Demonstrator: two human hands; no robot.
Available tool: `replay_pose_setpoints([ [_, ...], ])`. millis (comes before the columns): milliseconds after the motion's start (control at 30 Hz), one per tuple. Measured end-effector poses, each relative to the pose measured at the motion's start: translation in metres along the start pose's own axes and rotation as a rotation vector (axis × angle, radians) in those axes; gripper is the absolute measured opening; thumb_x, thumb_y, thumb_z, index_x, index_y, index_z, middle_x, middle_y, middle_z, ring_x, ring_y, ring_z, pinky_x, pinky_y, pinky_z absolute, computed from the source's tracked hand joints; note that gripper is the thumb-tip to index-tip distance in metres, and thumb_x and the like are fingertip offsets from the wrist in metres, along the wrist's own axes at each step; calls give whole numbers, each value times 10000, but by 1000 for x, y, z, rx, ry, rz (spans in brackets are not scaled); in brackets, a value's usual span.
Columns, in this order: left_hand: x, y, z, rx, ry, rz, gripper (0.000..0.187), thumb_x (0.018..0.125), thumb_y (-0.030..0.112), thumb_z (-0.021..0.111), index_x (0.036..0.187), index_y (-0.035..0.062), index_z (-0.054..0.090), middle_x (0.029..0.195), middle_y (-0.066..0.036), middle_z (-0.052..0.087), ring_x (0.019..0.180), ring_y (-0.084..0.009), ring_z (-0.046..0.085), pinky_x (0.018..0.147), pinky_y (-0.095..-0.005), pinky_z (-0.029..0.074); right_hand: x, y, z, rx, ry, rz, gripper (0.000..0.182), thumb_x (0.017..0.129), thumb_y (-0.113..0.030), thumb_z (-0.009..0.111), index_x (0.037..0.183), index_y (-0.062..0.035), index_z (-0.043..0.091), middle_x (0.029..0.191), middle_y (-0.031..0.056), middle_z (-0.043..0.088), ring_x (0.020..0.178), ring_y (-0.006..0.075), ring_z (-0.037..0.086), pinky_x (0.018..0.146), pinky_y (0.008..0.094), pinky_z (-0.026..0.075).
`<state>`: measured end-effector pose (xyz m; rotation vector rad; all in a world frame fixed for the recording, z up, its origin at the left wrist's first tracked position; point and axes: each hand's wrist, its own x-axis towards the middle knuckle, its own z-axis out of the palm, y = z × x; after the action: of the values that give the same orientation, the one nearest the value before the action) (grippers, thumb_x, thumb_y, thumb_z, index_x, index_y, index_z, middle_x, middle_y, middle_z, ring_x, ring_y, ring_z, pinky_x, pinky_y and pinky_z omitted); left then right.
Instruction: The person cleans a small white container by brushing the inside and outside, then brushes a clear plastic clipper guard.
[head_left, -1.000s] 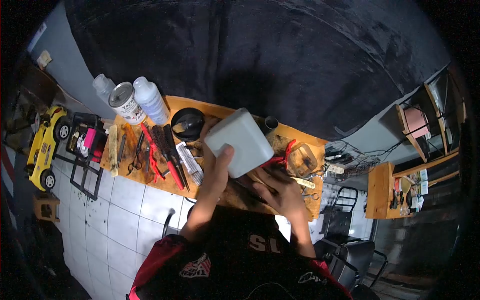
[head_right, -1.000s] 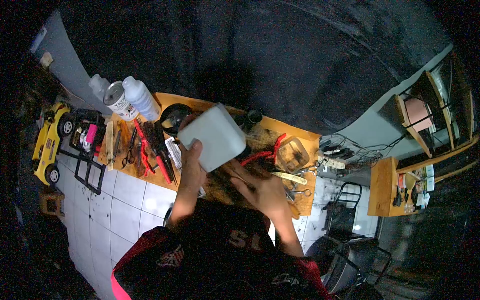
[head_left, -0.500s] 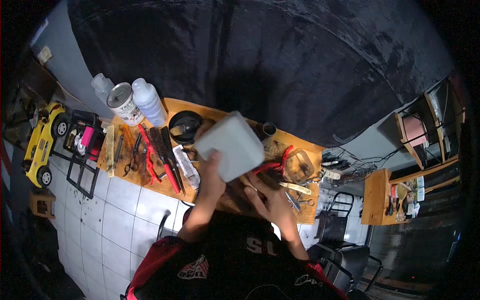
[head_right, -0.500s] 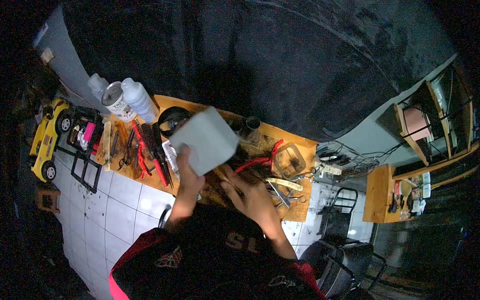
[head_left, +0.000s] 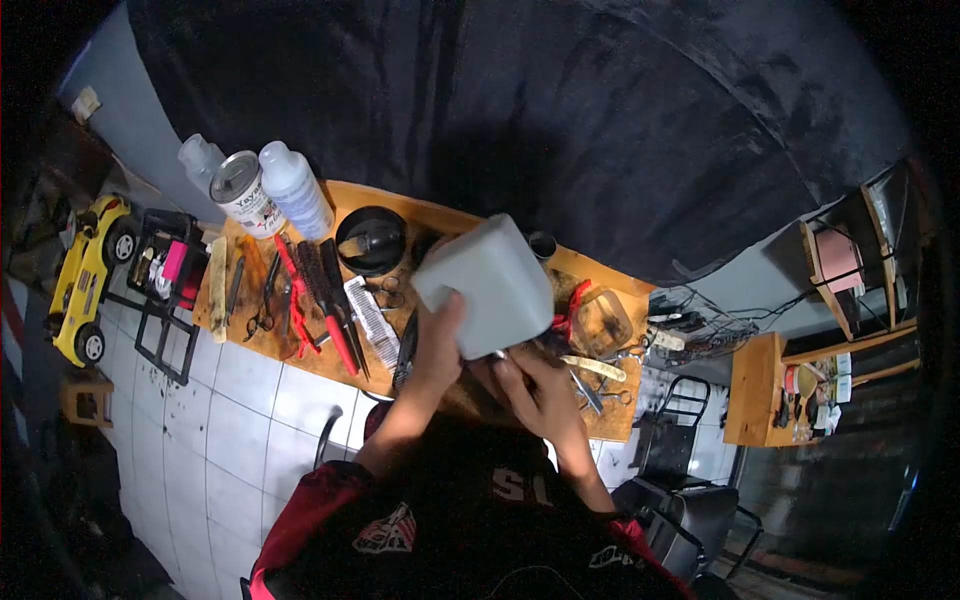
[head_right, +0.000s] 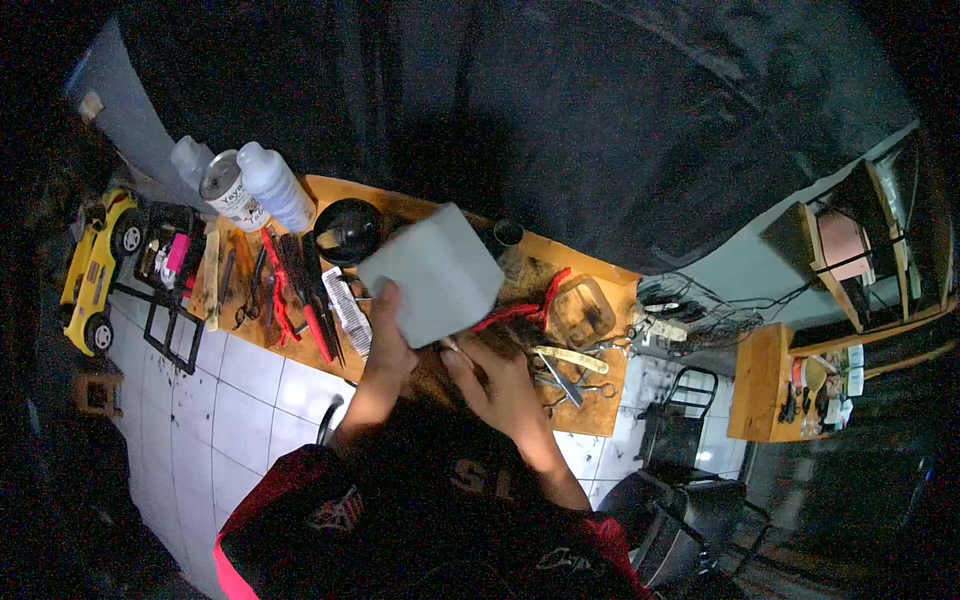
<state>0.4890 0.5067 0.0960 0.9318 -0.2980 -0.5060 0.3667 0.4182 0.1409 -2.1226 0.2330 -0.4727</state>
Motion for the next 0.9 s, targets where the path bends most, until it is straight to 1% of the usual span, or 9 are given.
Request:
replay_pose_setpoints([
  [67,1,5,-2,-64,135,16,684,890,542,533,1326,32,405,1197,-118,540,1113,-251,549,953,-391,450,-7,0,-4,77,-65,14,323,943,-162,532,1222,-7,582,1067,230,645,1006,290,638,915,379,456],
  [200,9,-8,-5,-94,27,96,715,888,497,559,1372,24,329,1263,-122,484,1172,-227,491,995,-377,398,-9,14,-2,108,115,136,359,958,-171,510,1274,-4,537,1126,258,618,1066,287,626,923,355,452],
  [233,7,-9,-4,-44,-55,94,743,889,468,567,1401,16,275,1289,-124,451,1195,-213,456,1015,-360,364,-6,20,1,90,124,229,326,920,-116,542,1207,37,559,1088,265,626,1041,360,627,879,376,476],
  [367,-2,6,22,169,-212,187,827,881,409,609,1443,-18,177,1329,-149,408,1230,-219,406,1036,-354,316,6,15,8,-136,252,-26,251,801,-2,600,1044,58,584,973,266,630,929,456,603,799,429,486],
  [567,2,-11,1,64,-117,69,803,908,448,551,1439,-36,192,1311,-153,428,1213,-211,422,1028,-340,322,3,16,-1,-75,8,-32,192,887,-93,548,996,50,614,838,167,638,837,297,616,792,363,451],
  [667,11,-3,-1,21,-144,126,751,942,455,487,1435,-44,219,1303,-147,447,1194,-187,436,1016,-321,330,-4,23,-20,79,-86,171,230,940,-155,540,1047,33,618,989,245,649,950,312,652,843,389,474],
  [800,12,7,4,90,-208,94,725,961,419,477,1449,-42,200,1322,-142,444,1198,-182,437,1017,-321,330,5,15,-17,29,73,334,184,926,-103,529,1024,25,617,911,227,648,893,269,658,790,381,478],
  [867,12,11,10,229,-257,144,718,966,400,482,1454,-39,191,1346,-147,428,1209,-191,433,1022,-325,326,7,30,-4,-92,205,50,150,853,-28,562,984,35,600,839,218,635,806,366,643,741,382,483],
  [900,10,11,14,270,-262,176,716,966,392,487,1456,-37,188,1361,-153,415,1217,-199,429,1026,-328,323,10,26,0,-39,221,91,161,843,-27,570,987,38,601,847,225,636,820,385,637,747,388,484],
])
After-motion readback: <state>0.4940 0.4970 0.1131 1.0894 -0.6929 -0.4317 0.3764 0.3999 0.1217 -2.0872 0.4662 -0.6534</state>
